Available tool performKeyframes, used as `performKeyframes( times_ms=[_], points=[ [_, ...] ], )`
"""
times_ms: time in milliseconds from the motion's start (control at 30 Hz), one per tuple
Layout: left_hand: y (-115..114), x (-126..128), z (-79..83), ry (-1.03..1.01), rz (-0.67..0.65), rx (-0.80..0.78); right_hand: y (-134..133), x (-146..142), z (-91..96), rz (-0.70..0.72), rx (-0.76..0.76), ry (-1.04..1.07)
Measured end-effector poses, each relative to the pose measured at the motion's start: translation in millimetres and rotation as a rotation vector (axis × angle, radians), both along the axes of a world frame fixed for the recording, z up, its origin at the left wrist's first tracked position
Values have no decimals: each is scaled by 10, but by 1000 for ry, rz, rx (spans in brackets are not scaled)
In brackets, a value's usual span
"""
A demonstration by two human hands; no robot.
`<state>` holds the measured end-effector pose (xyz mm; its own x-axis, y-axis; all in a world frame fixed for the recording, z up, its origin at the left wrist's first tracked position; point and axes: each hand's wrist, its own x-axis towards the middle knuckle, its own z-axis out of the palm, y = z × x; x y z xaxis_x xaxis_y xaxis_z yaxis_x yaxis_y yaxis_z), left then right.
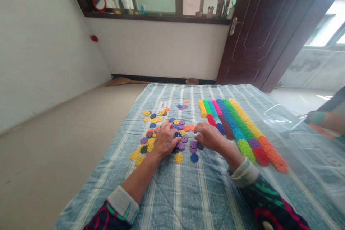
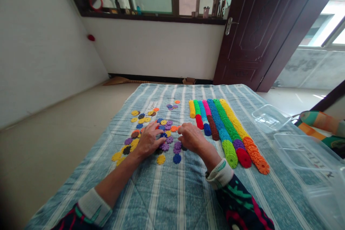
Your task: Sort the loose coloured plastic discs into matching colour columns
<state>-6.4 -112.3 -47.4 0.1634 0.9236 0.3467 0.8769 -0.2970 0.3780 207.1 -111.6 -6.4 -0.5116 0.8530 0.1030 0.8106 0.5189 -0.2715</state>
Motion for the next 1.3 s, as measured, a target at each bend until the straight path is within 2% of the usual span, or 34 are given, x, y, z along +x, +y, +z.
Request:
performKeyframes(
  times_ms=[233, 367, 500, 667, 733, 833, 1000, 1100, 1300],
  points=[
    [15, -67, -34, -75, -9, 88, -21, -43, 7, -11, 9, 19],
    [-20, -47, -3, -167, -108, 161, -13, -110, -50, 24, 33, 157],
    [-62, 12, 19, -220, -259, 170, -15, -169, -84, 54, 43, 241],
    [-95, 57, 34, -235, -334, 181, -34, -154, 8, 53, 30, 238],
    [-95, 56, 37, -222, -316, 201, 4, -42, 75, 23, -5, 179],
    [-69, 24, 24, -212, -220, 238, 120, 271, 153, -103, -46, 61],
    [-22, -55, -17, -189, -95, 261, 277, 788, 163, -319, -103, -82],
    [-13, -73, -36, -171, -90, 266, 307, 887, 131, -367, -136, -135],
    [-8, -91, -72, -141, -74, 257, 356, 859, 50, -405, -129, -188]
  ],
)
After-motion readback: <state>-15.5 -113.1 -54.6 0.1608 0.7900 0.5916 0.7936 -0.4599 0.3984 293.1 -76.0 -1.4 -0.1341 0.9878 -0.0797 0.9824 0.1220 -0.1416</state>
